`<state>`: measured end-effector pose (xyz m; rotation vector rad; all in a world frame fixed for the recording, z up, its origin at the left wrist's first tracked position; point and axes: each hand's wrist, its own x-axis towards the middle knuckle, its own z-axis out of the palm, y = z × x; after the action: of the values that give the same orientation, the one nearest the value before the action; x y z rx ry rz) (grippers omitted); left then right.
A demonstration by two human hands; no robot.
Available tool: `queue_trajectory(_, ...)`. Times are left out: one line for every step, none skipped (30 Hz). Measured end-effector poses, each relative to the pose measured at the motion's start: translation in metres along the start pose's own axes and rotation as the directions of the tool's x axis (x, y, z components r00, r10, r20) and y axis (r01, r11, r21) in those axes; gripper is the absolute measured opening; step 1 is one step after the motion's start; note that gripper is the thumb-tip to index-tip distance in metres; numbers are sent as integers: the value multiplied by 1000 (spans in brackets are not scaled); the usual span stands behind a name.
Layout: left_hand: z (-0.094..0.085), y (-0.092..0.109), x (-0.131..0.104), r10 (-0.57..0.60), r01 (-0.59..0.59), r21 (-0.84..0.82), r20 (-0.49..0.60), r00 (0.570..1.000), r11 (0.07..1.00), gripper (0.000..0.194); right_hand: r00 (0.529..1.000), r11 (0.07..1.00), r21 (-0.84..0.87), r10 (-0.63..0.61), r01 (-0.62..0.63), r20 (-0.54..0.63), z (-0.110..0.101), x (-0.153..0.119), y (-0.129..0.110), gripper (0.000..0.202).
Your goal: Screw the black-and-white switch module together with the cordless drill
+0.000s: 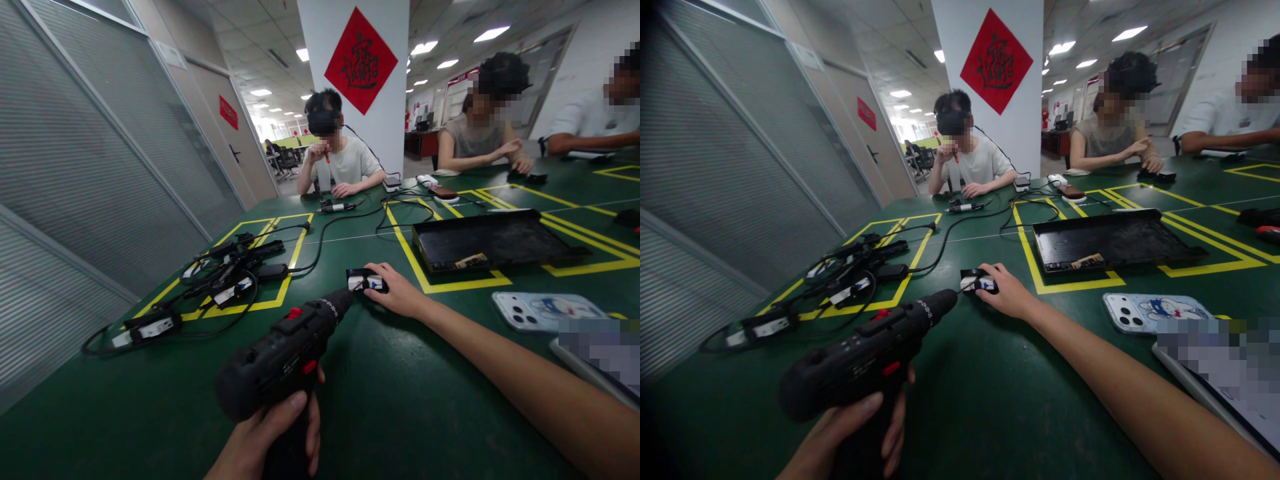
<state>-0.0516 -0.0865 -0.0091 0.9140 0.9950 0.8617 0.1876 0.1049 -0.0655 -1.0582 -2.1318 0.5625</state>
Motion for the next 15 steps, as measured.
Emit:
queue_trajectory(1,0,0,3,-3,-9,-6,1000,1000,35,1000,1000,0,2,-2,1,0,0,0,53)
queue_trajectory(1,0,0,11,-11,-21,-12,1000,1000,36,1000,1000,0,4,-4,2,0,0,1,53)
queue_trajectory(2,0,0,21,-22,-31,-16,1000,999,39,1000,1000,-1,5,-5,2,1,1,1,53)
queue_trajectory(3,0,0,31,-31,-38,-17,999,999,41,1000,1000,-1,6,-6,1,1,1,2,53)
queue_trajectory(4,1,0,38,-39,-41,-19,999,998,44,1000,1000,-1,6,-6,1,1,1,2,53)
queue_trajectory(4,1,0,41,-42,-38,-18,999,998,47,1000,1000,-2,6,-6,2,1,1,2,53)
queue_trajectory(3,1,-1,39,-39,-29,-16,999,999,49,1000,1000,-3,6,-6,2,1,1,2,53)
queue_trajectory(2,1,-1,33,-34,-18,-11,999,999,51,1000,1000,-3,7,-7,3,1,1,2,53)
queue_trajectory(0,1,-1,29,-29,-7,-4,1000,1000,52,1000,1000,-4,7,-7,3,1,1,2,53)
queue_trajectory(-1,1,-1,23,-23,2,0,1000,1000,51,1000,1000,-4,5,-5,2,1,1,1,53)
queue_trajectory(-4,1,-1,16,-16,10,1,1000,1000,50,1000,1000,-4,1,-1,0,1,1,1,53)
queue_trajectory(-5,1,-1,11,-11,18,0,1000,1000,48,1000,1000,-4,-3,3,-5,1,0,1,53)
queue_trajectory(-7,1,-1,9,-9,26,-2,1000,1000,45,1000,1000,-3,-8,8,-7,1,0,1,52)
queue_trajectory(-8,1,0,10,-10,37,-2,1000,999,42,1000,1000,-3,-11,10,-11,1,0,1,52)
queue_trajectory(-9,1,0,13,-13,49,2,1000,999,39,1000,1000,-4,-12,12,-14,1,0,2,52)
